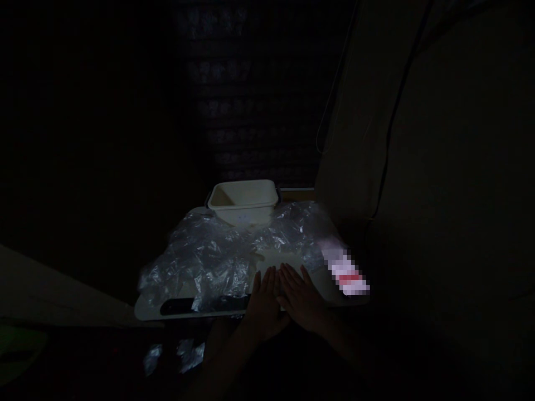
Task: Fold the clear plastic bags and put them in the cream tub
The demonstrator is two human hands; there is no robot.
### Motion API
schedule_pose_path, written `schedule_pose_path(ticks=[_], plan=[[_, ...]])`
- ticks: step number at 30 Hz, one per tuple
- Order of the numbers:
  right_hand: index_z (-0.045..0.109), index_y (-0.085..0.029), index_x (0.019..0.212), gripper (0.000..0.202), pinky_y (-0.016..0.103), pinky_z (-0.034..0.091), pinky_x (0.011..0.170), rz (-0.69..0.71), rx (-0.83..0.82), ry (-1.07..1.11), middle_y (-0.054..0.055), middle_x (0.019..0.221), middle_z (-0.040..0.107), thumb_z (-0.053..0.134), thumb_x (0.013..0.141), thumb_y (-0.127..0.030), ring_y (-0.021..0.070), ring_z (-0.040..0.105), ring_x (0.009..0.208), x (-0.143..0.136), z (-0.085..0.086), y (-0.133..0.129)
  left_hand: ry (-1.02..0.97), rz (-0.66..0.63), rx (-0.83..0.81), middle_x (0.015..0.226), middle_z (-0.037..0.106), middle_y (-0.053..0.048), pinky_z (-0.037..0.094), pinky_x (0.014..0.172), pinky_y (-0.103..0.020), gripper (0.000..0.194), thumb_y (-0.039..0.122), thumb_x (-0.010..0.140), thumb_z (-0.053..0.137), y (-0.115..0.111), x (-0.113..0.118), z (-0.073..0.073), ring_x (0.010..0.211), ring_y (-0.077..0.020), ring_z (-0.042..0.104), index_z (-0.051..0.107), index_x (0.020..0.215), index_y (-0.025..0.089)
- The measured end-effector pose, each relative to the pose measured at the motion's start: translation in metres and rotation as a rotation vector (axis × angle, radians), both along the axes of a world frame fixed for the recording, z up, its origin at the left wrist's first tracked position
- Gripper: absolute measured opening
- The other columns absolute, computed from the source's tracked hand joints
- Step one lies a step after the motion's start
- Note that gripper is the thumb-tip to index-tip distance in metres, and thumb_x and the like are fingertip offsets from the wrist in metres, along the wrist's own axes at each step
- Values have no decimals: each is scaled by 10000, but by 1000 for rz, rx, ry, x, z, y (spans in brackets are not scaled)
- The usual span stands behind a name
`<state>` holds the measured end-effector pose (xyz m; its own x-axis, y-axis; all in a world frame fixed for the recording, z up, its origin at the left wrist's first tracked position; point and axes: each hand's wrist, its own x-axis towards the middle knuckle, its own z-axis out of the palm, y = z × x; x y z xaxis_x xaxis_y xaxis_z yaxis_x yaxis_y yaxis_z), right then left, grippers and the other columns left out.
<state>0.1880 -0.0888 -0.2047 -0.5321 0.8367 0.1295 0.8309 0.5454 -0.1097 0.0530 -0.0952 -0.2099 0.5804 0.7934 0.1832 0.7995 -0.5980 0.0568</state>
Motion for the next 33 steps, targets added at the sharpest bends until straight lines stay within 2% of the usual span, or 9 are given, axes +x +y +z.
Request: schedule_pose_path(ticks=[33], plan=[[232, -122, 1199, 525, 428, 52, 922, -32, -4, 9, 96, 1255, 241, 164, 777, -427, 194, 117, 1162, 3, -1, 0, 29, 22, -22, 1261, 196, -147, 40, 906, -464, 702, 536, 693, 247, -2, 0, 3, 1158, -266, 61, 181, 1206, 62]])
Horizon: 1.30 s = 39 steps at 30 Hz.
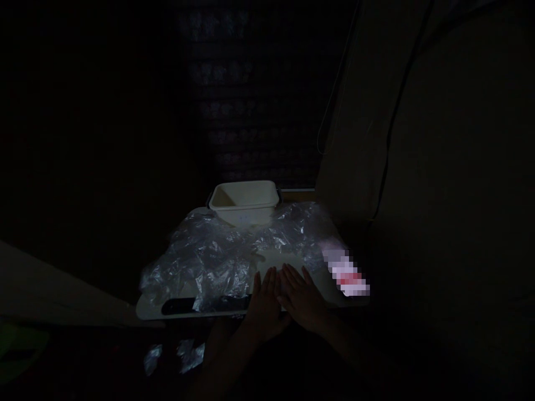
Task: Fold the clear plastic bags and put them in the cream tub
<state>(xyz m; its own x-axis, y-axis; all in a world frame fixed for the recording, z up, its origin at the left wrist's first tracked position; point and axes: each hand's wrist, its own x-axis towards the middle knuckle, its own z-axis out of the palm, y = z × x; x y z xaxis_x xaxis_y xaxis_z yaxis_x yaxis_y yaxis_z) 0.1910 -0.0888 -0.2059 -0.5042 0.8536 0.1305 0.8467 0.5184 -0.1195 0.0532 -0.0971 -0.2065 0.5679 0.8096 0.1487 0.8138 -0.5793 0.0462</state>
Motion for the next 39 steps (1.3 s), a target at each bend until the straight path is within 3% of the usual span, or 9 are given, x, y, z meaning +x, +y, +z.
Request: schedule_pose_path(ticks=[9, 13, 17, 21, 27, 32, 34, 36, 39], plan=[[282, -64, 1172, 517, 432, 123, 910, -129, 112, 5, 134, 1230, 281, 239, 767, -383, 214, 171, 1147, 22, -8, -6, 18, 5, 13, 1247, 183, -205, 47, 894, -487, 740, 550, 683, 253, -1, 0, 1, 1155, -277, 68, 192, 1190, 15], [297, -79, 1166, 458, 421, 144, 916, -153, 181, 42, 115, 1218, 313, 269, 757, -283, 197, 204, 1138, 28, -5, -8, 40, -14, 13, 1248, 169, -213, 42, 891, -495, 720, 498, 682, 315, -2, -2, 2, 1154, -280, 64, 168, 1195, 15], [298, -109, 1167, 488, 429, 141, 922, -72, 187, 66, 82, 1218, 323, 313, 681, -148, 187, 204, 1138, 32, -4, -11, 70, -27, 12, 1263, 155, -180, 54, 893, -496, 672, 369, 660, 411, -7, -6, 3, 1157, -268, 53, 157, 1204, 69], [303, -142, 1166, 566, 430, 130, 929, 32, 158, 88, 56, 1234, 298, 342, 603, -110, 185, 175, 1147, 32, -2, -17, 60, -18, 52, 1276, 153, -131, 92, 905, -481, 583, 220, 668, 414, -12, -7, 1, 1157, -246, 98, 188, 1197, 125], [303, -168, 1167, 622, 467, 81, 918, 94, 72, 76, 44, 1246, 275, 373, 551, -116, 213, 137, 1153, 33, 3, -27, -1, -73, 40, 1176, 383, -87, 193, 915, -414, 347, 170, 728, 369, -19, -14, 4, 1097, -209, 291, 397, 1072, 139], [367, -211, 1126, 513, 456, 117, 910, 121, 45, 186, 36, 1191, 365, 423, 616, -200, 223, 220, 1118, 27, 14, -32, -218, -78, -3, 1120, 452, -45, 240, 900, -389, 299, 138, 726, 363, -27, -16, 25, 1068, -186, 339, 468, 1002, 183], [401, -209, 1098, 490, 413, 186, 898, 93, 35, 311, 46, 1133, 429, 461, 613, -246, 216, 292, 1075, 20, 21, -31, -380, -48, -81, 1051, 508, -39, 318, 850, -338, 277, 143, 718, 367, -27, -15, 33, 980, -167, 433, 498, 958, 186], [502, -198, 980, 364, 362, 284, 843, 12, -7, 467, 56, 1002, 523, 464, 624, -263, 202, 404, 971, 11, 28, -28, -570, 16, -190, 908, 579, -31, 396, 746, -272, 231, 173, 718, 370, -23, -15, 39, 824, -142, 521, 537, 877, 177], [581, -163, 759, 220, 292, 392, 671, -162, -167, 717, 45, 753, 587, 425, 664, -286, 171, 509, 739, 0, 42, -19, -829, 170, -351, 700, 594, -13, 423, 591, -227, 183, 232, 695, 403, -11, -17, 48, 629, -122, 538, 554, 753, 146]])
